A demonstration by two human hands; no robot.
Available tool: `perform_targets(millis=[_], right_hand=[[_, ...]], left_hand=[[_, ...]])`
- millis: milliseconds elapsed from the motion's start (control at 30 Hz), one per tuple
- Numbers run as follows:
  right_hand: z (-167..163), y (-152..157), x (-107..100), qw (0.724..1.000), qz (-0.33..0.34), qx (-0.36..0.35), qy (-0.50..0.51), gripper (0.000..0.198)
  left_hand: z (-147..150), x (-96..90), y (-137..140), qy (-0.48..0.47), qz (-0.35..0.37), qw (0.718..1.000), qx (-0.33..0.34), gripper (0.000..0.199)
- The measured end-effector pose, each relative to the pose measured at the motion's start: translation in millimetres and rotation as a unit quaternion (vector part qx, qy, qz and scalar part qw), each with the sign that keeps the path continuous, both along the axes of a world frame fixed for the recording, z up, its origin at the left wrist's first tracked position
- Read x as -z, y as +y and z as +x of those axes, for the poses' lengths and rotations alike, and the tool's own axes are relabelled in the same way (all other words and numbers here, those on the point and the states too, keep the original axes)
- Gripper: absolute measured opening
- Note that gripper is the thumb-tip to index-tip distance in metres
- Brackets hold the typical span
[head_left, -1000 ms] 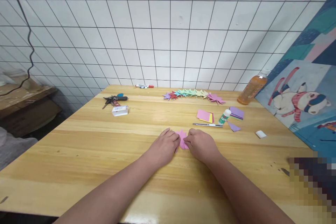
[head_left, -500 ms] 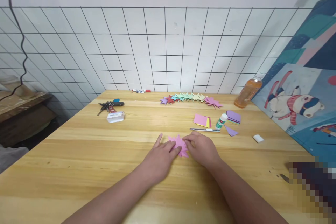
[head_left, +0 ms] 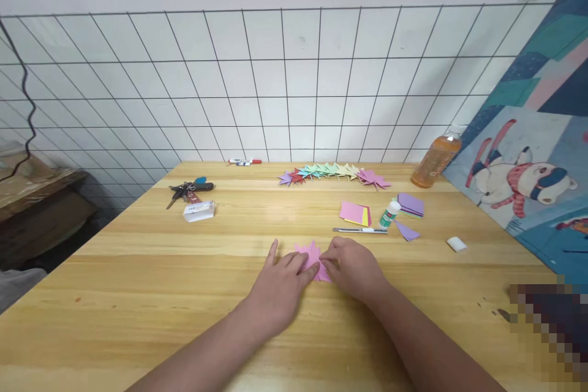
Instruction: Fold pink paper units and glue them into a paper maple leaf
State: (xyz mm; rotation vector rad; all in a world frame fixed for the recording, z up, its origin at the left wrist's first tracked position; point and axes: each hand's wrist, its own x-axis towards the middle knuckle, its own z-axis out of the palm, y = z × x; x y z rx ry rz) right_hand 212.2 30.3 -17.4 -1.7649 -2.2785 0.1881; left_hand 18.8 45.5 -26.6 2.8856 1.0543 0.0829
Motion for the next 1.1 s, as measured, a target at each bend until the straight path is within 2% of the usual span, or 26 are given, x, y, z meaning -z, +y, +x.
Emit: perform_targets(millis=[200,433,533,667,733,900,1100], right_hand=[[-3.2,-3.3,0.1,0.999,-0.004,-0.004,-0.035,0.033],[-2.4,-0.8,-0.1,0.997,0.051,0.043,0.036,0.025],[-3.0,-1.4,-2.6,0.997,0.063,0.012,0.033,0.028],[-7.1,-7.2,-3.9,0.994,0.031,-0.101,0.003,0.037],[-9.5,-10.7,-4.8,0.991,0.004,-0.133,-0.022,0.045],[-15.9,-18.1,-9.8,0.983,-0.074,-0.150,-0.082,0.052],[-27.4,-23.9,-8.6,0.979,-0.111,-0.121,-0.125,0.051]], left_hand=[[-11.6,-7.2,-0.9,-0.065,-0.080,0.995,0.019,0.059],[-18.4,-18.4,6.6,-0.098,-0.096,0.990,0.036,0.058],[-19.8,-15.2,8.7,-0.081,-0.096,0.992,0.021,0.057],[-20.3,-6.6,4.1,-0.043,-0.099,0.994,0.024,0.056],[-20.2,-3.1,0.6,-0.035,-0.092,0.995,0.018,0.055],[-19.4,4.4,-4.4,-0.005,-0.081,0.997,0.006,0.058],[-15.7,7.5,-5.6,0.014,-0.054,0.998,-0.005,0.061]])
